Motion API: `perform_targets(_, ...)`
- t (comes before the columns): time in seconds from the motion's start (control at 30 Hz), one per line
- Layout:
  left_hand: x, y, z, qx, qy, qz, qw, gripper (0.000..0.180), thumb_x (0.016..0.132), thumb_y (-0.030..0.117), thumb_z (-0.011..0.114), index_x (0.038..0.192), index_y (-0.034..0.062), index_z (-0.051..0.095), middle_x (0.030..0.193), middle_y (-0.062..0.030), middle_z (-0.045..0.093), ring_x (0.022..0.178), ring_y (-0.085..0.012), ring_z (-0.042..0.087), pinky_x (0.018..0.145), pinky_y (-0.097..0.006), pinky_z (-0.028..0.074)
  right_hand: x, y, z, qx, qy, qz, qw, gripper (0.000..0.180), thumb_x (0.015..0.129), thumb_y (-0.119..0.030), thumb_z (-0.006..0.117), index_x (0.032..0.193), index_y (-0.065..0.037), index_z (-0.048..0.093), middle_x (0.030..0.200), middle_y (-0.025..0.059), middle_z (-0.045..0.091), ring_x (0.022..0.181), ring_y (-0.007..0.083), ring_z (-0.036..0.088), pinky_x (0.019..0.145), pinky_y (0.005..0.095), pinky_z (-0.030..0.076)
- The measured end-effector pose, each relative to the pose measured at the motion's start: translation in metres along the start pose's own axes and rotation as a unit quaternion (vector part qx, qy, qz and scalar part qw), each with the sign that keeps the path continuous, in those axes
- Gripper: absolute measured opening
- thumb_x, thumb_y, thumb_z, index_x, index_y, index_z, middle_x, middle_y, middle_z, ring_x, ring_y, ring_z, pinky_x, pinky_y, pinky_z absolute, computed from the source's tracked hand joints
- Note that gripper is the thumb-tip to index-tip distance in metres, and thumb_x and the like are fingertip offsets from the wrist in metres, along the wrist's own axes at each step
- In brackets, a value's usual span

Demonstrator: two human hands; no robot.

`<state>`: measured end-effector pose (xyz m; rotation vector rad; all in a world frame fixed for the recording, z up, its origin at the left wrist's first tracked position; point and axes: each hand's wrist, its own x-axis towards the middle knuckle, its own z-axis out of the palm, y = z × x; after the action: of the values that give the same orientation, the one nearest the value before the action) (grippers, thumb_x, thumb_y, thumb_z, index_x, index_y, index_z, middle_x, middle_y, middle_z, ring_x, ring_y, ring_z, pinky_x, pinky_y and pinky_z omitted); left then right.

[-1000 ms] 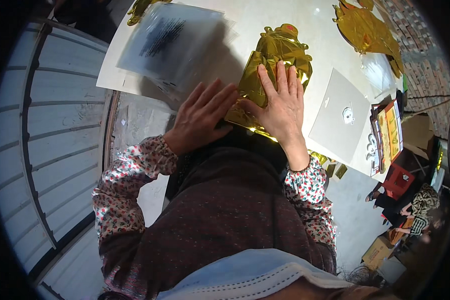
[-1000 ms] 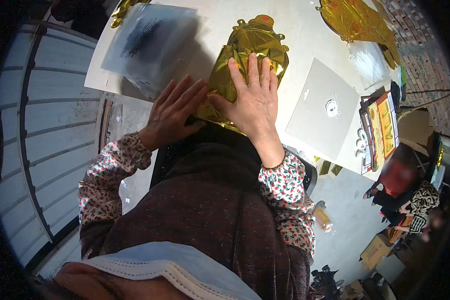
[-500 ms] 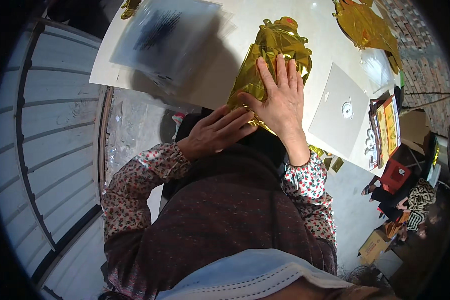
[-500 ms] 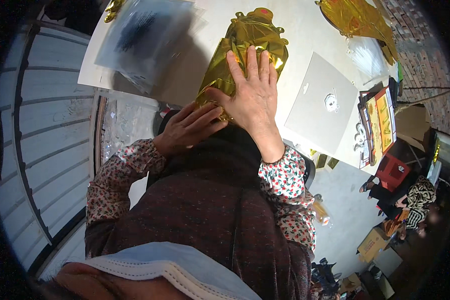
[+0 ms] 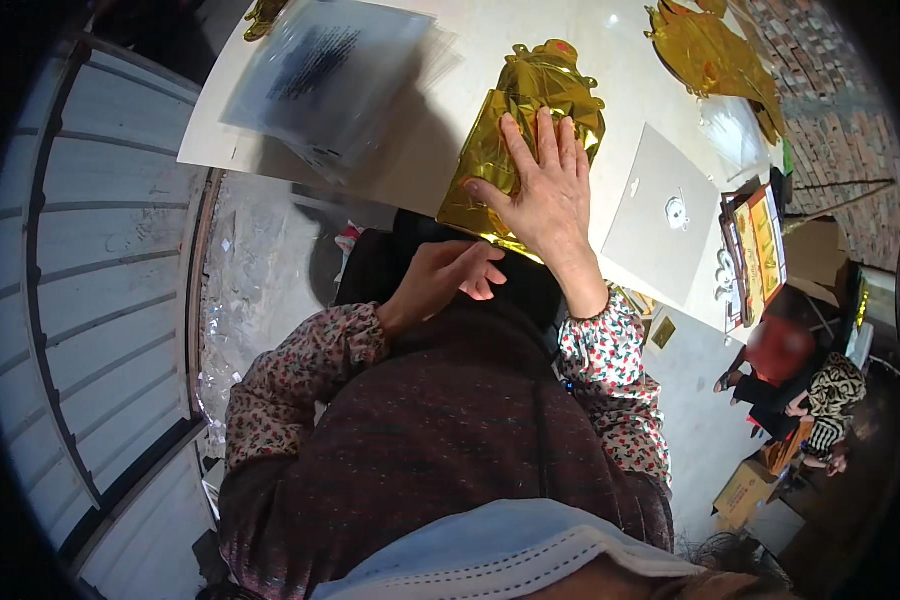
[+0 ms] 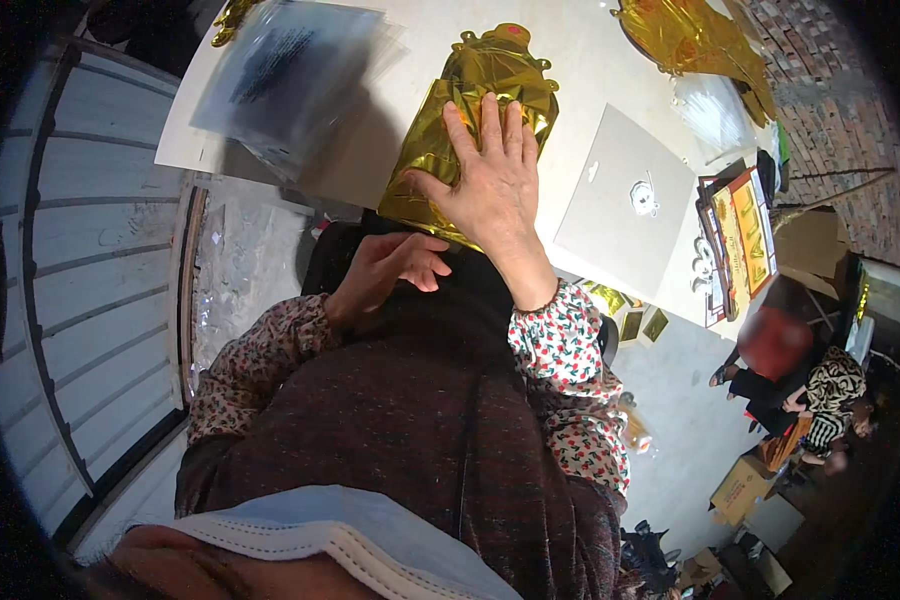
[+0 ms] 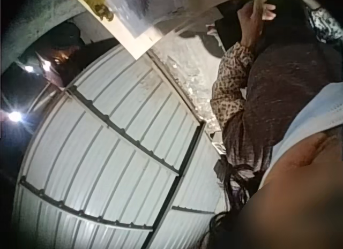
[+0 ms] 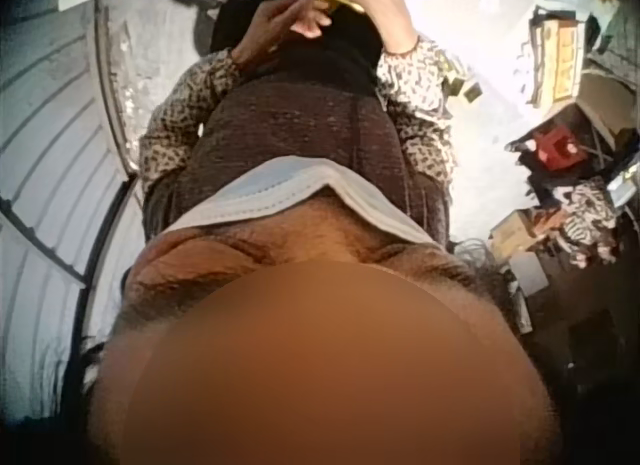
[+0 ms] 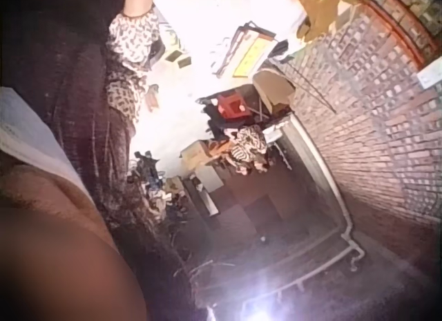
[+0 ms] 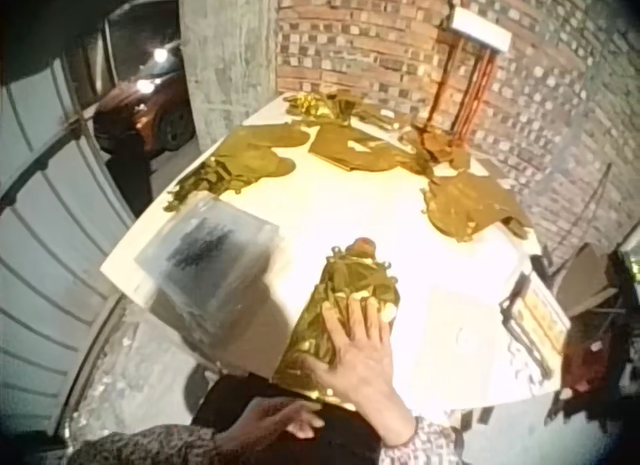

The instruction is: Folding gold-colored foil sheets and placing them into protective paper folders.

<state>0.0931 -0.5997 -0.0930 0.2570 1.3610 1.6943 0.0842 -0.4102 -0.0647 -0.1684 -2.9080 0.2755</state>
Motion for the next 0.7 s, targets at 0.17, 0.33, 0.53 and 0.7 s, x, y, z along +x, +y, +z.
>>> perform_targets(0.17,0.009,0.008,0.025,-0.101,0.037,-0.076,0.991,0.043,0.104,0.032,0.05,0.112,-0.0085,0.062,0.093,-0.0173,0.07,0.068,-0.0184,0.068,0.066,-0.03,0.057,0.002,-0.002,-0.003,-0.005,-0.003,0.0,1.0,0.083,0.084,-0.066,0.06,0.151,-0.021,0.041,0.156,0.0218,0.031,0.147,0.0416,0.022,0.119,0.0493,0.02)
perform_targets(0.33,0.012,0.018,0.044,-0.14,0.065,-0.048,0.987,0.043,0.104,0.032,0.05,0.109,-0.0086,0.062,0.091,-0.0168,0.069,0.068,-0.0195,0.068,0.065,-0.029,0.057,0.005,0.004,-0.004,-0.002,-0.014,-0.01,1.0,0.083,0.084,-0.065,0.061,0.151,-0.02,0.041,0.155,0.0222,0.033,0.146,0.0415,0.024,0.119,0.0476,0.02)
perform_targets(0.53,0.009,0.019,0.046,-0.087,0.058,-0.049,0.993,0.038,0.103,0.028,0.051,0.102,-0.0078,0.064,0.09,-0.016,0.069,0.066,-0.0198,0.068,0.066,-0.029,0.057,0.01,0.014,-0.006,0.01,-0.008,-0.029,0.999,0.081,0.085,-0.063,0.061,0.15,-0.02,0.042,0.155,0.023,0.033,0.146,0.0419,0.025,0.119,0.0476,0.02)
perform_targets(0.7,-0.008,0.022,0.017,0.496,0.062,0.492,0.712,0.015,0.087,0.005,0.066,0.101,0.0001,0.068,0.101,-0.0109,0.066,0.09,-0.0256,0.067,0.079,-0.038,0.055,0.009,0.017,-0.006,0.024,0.005,-0.032,0.999,0.08,0.085,-0.06,0.064,0.15,-0.021,0.041,0.156,0.022,0.031,0.146,0.0416,0.023,0.119,0.049,0.02)
